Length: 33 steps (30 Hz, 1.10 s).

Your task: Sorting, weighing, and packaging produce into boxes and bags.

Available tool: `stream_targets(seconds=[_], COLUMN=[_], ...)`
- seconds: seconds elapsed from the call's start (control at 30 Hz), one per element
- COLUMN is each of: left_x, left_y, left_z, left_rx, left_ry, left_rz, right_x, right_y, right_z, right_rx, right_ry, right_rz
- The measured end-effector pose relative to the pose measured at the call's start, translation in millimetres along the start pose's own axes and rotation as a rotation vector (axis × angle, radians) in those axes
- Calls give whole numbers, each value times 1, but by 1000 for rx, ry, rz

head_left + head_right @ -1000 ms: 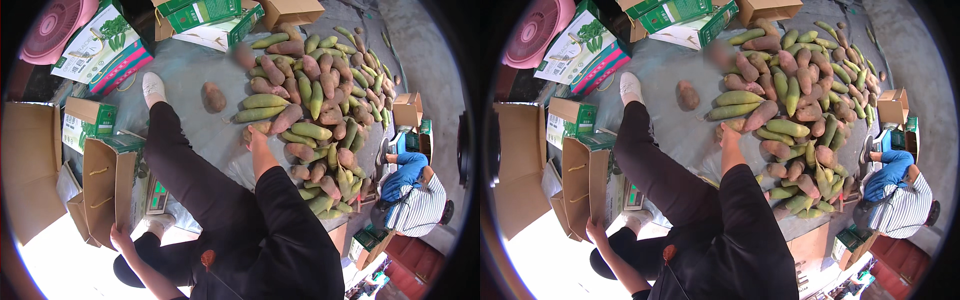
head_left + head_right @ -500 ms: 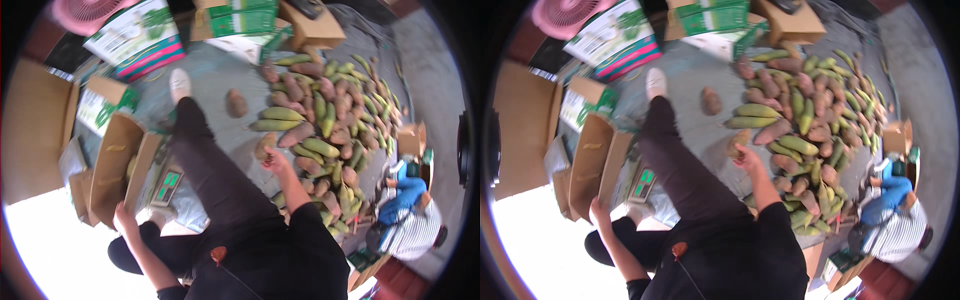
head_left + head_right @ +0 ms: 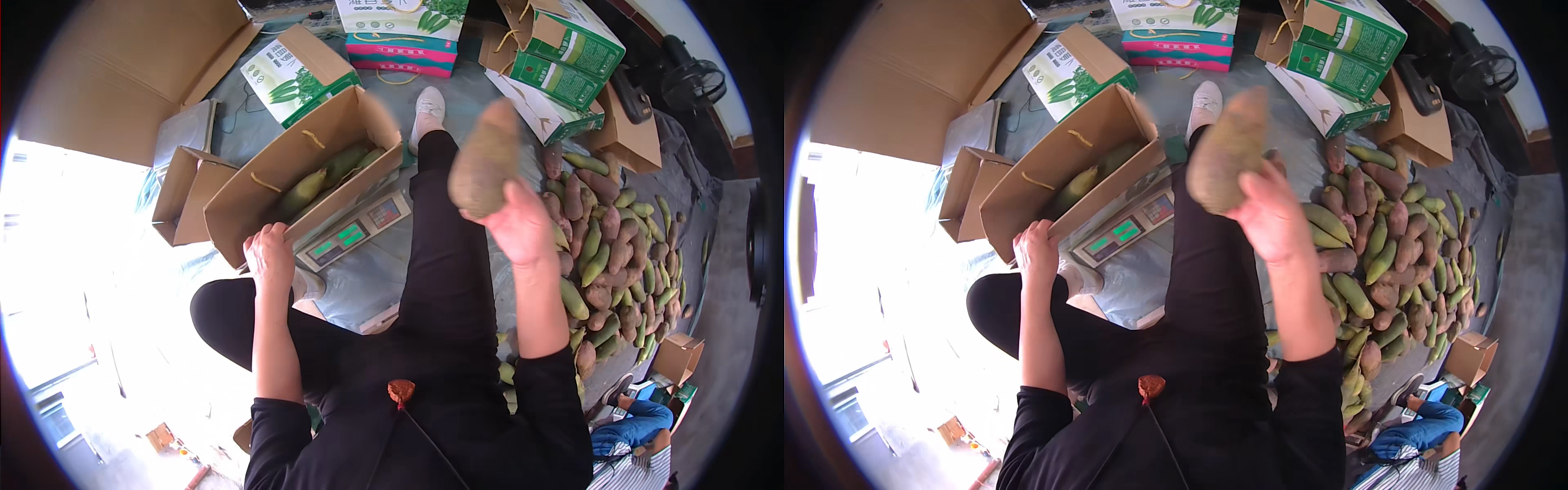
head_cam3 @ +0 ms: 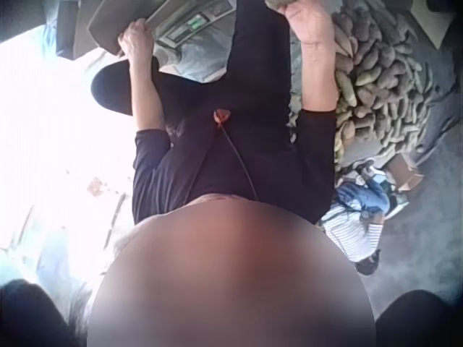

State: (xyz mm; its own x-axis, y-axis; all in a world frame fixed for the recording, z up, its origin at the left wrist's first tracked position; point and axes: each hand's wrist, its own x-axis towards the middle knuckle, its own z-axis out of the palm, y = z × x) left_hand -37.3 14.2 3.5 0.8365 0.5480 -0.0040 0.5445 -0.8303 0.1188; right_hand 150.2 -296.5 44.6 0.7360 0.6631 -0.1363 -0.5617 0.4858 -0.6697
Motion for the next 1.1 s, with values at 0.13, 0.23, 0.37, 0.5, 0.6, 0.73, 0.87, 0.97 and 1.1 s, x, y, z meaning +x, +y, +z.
stream_targets(seconds=[0.13, 0.23, 0.37, 0.5, 0.6, 0.73, 0.87, 0.97, 1.1], left_x=[7, 4, 9, 8, 9, 10, 10, 10, 16], left_y=[11, 4, 1, -2, -5, -13, -13, -16, -16], left_z=[-1, -1, 11, 10, 11, 14, 15, 13, 19], left_rx=[5, 62, 59, 52, 40, 31, 7, 14, 1], left_ry=[-12, -28, 21, -53, -45, -16, -45, -35, -41], left_rz=[52, 27, 109, 124, 133, 117, 104, 123, 144], right_x=[37, 64, 85, 84, 63, 25, -20, -68, -168], right_y=[36, 83, 137, 151, 125, 60, 14, 1, 18], right_z=[62, 101, 131, 118, 99, 53, -36, -123, -254], right_rx=[-20, 97, -2, -298, -384, -366, -538, -695, -1073], right_ry=[-10, 20, 169, 9, 12, 73, 391, 686, 1156], right_rz=[173, 332, 279, 119, -51, -106, -186, -181, -101])
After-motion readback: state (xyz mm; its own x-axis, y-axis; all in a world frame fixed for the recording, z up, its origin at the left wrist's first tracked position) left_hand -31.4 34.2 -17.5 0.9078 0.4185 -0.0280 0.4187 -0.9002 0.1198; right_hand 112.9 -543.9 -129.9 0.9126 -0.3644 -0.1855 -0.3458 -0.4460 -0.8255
